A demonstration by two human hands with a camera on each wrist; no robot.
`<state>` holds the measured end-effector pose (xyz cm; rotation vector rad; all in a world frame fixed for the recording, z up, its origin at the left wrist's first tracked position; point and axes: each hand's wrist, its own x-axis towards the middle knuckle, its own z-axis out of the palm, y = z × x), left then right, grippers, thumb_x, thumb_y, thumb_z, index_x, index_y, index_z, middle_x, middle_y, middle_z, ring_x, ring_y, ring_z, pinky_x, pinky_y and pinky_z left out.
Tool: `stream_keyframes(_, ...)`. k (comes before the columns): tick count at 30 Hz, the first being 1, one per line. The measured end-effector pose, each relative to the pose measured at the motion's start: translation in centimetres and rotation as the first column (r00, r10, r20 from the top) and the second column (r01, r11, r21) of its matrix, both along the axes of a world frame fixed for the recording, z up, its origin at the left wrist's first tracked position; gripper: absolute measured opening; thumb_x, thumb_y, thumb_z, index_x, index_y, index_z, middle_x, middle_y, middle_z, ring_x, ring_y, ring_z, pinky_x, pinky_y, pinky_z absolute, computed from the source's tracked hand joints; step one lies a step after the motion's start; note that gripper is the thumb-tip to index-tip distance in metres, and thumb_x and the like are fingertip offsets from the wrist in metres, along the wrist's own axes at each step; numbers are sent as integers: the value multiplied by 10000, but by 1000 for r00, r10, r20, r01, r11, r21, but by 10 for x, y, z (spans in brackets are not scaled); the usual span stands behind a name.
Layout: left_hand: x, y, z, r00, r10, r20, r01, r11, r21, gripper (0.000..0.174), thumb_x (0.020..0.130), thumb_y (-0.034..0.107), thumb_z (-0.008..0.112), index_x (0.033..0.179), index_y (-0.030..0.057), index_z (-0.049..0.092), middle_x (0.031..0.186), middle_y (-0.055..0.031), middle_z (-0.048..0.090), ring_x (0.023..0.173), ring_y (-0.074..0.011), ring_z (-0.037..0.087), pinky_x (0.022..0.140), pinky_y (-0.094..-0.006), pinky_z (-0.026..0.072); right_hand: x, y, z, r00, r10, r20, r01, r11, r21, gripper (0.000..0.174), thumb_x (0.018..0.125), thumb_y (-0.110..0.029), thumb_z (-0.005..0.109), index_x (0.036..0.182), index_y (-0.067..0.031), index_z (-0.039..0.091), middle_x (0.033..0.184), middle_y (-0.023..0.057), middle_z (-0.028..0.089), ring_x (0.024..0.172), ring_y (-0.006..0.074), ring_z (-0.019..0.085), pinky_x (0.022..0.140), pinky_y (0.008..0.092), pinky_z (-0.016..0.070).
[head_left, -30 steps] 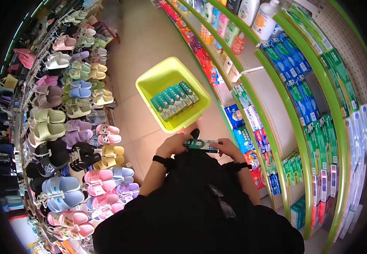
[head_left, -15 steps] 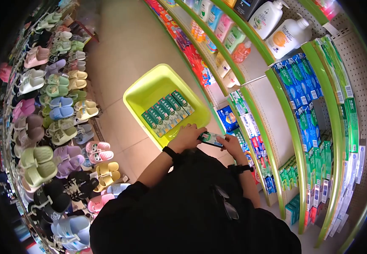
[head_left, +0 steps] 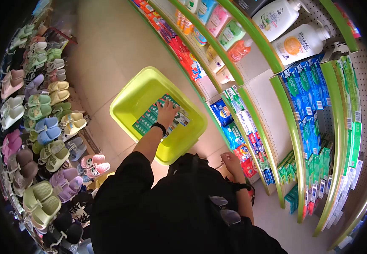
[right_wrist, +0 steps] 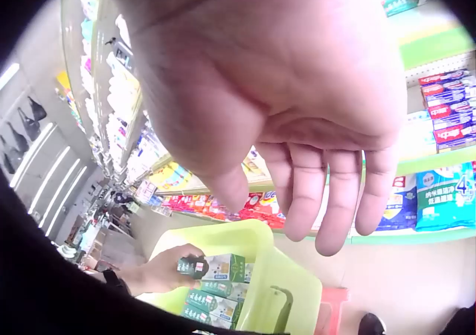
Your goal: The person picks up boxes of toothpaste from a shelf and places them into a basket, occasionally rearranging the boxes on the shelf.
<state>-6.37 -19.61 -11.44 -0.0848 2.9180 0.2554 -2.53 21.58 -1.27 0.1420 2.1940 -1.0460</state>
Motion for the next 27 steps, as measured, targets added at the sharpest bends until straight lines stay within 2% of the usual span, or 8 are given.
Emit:
stream_keyframes(9, 6, -17, -41, 995, 55, 82, -51, 997, -58, 385, 892, 54, 633, 1247, 201, 618, 1587, -162, 327, 1541, -337, 162, 1144, -748, 139, 27, 8, 4, 991, -128, 43, 128, 992, 15, 285, 956, -244, 687, 1024, 33, 690, 818, 103, 708, 723, 161, 696, 653, 288, 566)
stream_keyframes(10, 5, -16, -37, 973, 89, 214, -80, 996, -50, 584, 879, 35, 655, 1420, 218, 531, 1670, -130, 160, 1563, -326, 56, 1164, -747, 87, 26, 7, 6, 991, -130, 41, 129, 992, 14, 290, 956, -249, 687, 1025, 33, 690, 817, 104, 708, 725, 161, 696, 654, 288, 565)
stream_keyframes(13, 4, -7, -21, 921, 131, 368, -111, 991, -74, 800, 844, 82, 685, 1554, 260, 360, 1686, -121, 100, 1562, -336, 53, 1166, -746, 64, 23, 1, 11, 993, -113, 37, 112, 993, 36, 303, 953, -259, 687, 1028, 35, 689, 816, 105, 708, 733, 164, 698, 668, 294, 564)
stream_keyframes(20, 24, 2, 4, 946, 204, 253, -207, 978, -16, 996, 793, 113, 683, 1627, 269, 161, 1700, -116, 8, 1565, -352, -2, 1140, -770, 21, 20, -4, 10, 999, -49, -8, 49, 998, 31, 328, 933, -311, 696, 1030, 2, 692, 818, 115, 717, 700, 179, 709, 664, 324, 570)
stream_keyframes(23, 41, 5, 8, 974, 225, 30, -219, 965, -142, 895, 801, 154, 648, 1599, 205, 244, 1654, -166, 200, 1537, -360, 169, 1185, -693, 110, 18, -3, 4, 998, -55, -21, 55, 998, 18, 321, 923, -316, 706, 1023, -10, 699, 821, 114, 718, 678, 183, 702, 658, 330, 569)
stream_keyframes(25, 45, 1, 14, 908, 323, -267, -289, 944, 159, 564, 818, 193, 664, 1366, 125, 552, 1383, -177, 553, 1347, -357, 474, 1122, -591, 328, 17, 2, -1, 1000, 26, -2, -26, 996, 90, 326, 933, -302, 696, 1066, -5, 702, 883, 114, 726, 772, 177, 711, 730, 317, 565)
stream_keyframes(26, 43, 6, 22, 916, 276, -291, -229, 956, 185, 564, 818, 193, 664, 1366, 125, 552, 1383, -177, 553, 1347, -357, 474, 1122, -591, 328, 15, 2, 6, 996, 59, -62, -52, 993, 110, 324, 924, -322, 702, 1059, -28, 710, 885, 109, 728, 787, 181, 713, 742, 325, 567)
stream_keyframes(27, 51, 11, 33, 897, 281, -341, -243, 958, 151, 261, 840, 209, 643, 1080, 122, 591, 1125, -151, 603, 1115, -350, 563, 926, -565, 412, 18, -1, 14, 990, 83, -118, -66, 987, 145, 321, 915, -342, 709, 1052, -51, 719, 888, 103, 730, 801, 184, 714, 753, 334, 570)
